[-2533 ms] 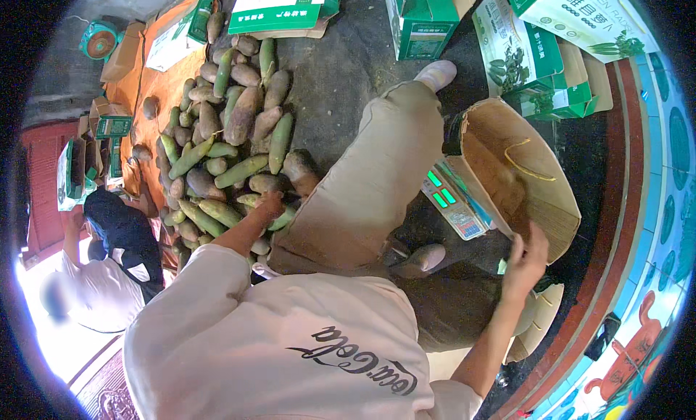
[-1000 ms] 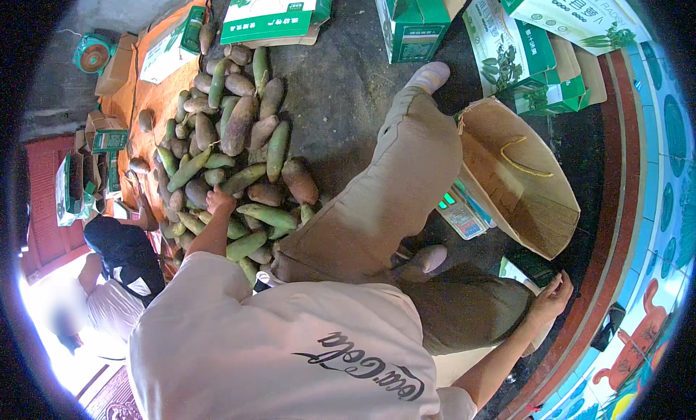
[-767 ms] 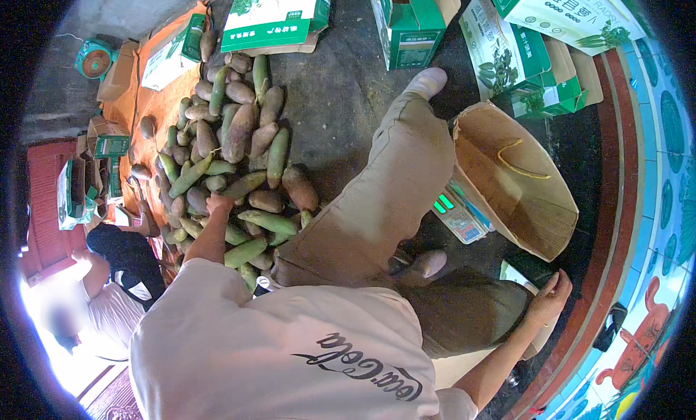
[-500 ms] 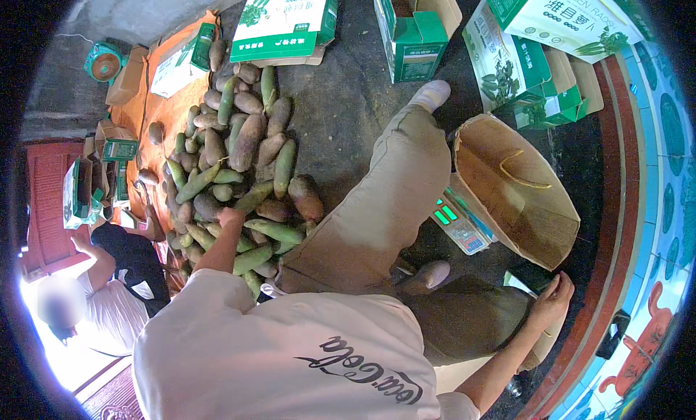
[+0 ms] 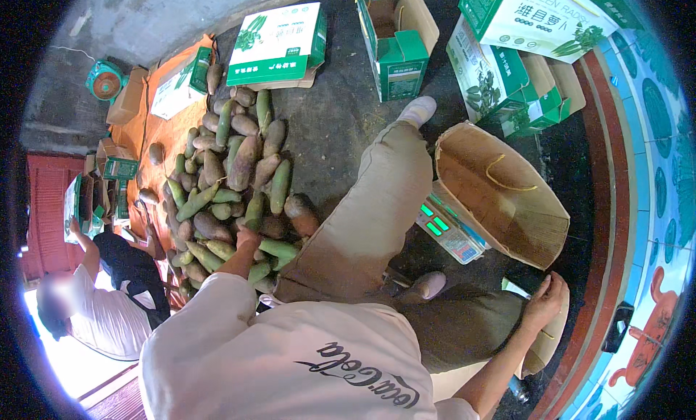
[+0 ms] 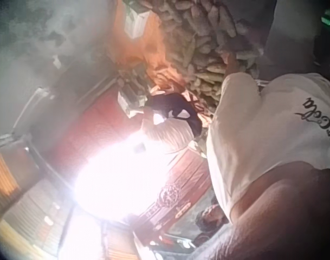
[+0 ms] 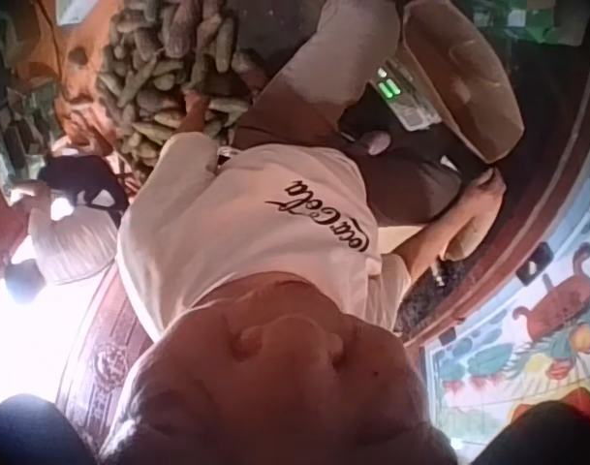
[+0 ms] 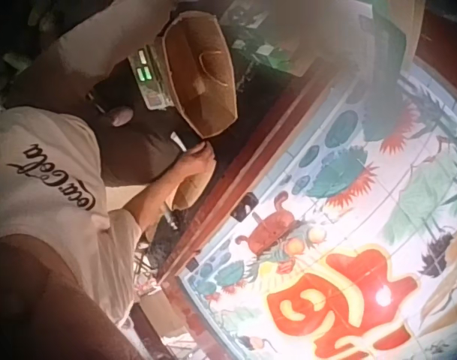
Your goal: Weighing radishes on a digital scale and sorting them into paper bags and cardboard boxes.
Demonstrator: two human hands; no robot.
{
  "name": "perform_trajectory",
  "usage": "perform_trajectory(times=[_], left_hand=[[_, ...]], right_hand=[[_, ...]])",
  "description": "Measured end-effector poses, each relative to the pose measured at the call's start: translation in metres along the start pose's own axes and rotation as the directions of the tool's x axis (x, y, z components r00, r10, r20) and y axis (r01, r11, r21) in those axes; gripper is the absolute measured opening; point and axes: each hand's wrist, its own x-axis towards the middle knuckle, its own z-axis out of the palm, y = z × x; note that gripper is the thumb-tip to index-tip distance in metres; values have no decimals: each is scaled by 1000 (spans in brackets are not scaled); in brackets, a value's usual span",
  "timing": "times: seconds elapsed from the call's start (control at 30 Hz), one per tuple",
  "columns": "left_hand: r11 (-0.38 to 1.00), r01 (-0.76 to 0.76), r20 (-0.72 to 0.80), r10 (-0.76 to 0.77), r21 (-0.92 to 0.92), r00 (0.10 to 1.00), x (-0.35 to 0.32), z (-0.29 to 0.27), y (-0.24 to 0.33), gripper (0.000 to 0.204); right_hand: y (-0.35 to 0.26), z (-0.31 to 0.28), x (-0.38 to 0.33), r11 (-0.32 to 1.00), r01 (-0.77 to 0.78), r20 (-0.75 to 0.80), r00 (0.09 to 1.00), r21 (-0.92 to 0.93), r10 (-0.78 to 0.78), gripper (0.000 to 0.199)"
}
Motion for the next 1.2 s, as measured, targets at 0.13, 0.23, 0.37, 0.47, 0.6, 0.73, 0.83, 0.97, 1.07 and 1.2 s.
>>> perform_trajectory(times=[0.13, 0.23, 0.37, 0.47, 0.6, 0.73, 0.83, 0.97, 1.07, 1.2], left_hand=[[994, -91, -8, 91, -55, 996, 24, 27, 9, 45], [959, -285, 76, 283, 8, 956, 97, 53, -30, 35], [947, -157, 294, 241, -280, 925, 62, 46, 23, 31], [789, 148, 410, 141, -596, 901, -8, -2, 47, 33], [644, 218, 389, 135, -733, 911, -3, -15, 33, 26], [597, 242, 416, 170, -765, 893, -4, -26, 29, 34], [530, 259, 429, 227, -808, 874, -19, -39, 34, 38], [381, 253, 395, 364, -889, 843, -64, -61, 56, 43], [312, 217, 339, 423, -925, 840, -66, -73, 71, 41], [202, 125, 223, 590, -971, 776, -137, -119, 104, 36]], right_hand=[[-1, -13, -6, 998, -58, 30, 998, -11, 59, 17], [-6, 2, 0, 999, -14, -3, 1000, 51, 14, 16], [-5, -9, -3, 1000, -18, -28, 999, 24, 19, 15], [-19, -13, 1, 985, -100, 16, 995, 143, 99, 18], [-61, -7, 17, 930, -16, -2, 1000, 368, 18, 18], [-112, -1, 30, 892, 236, 126, 944, 385, -304, 32], [-116, 18, 28, 889, 282, 260, 885, 362, -387, 38], [-101, 54, 19, 910, 246, 320, 879, 332, -355, 33], [-98, 70, 22, 930, 190, 360, 882, 315, -303, 25], [-96, 74, 24, 936, 192, 369, 881, 294, -297, 17]])
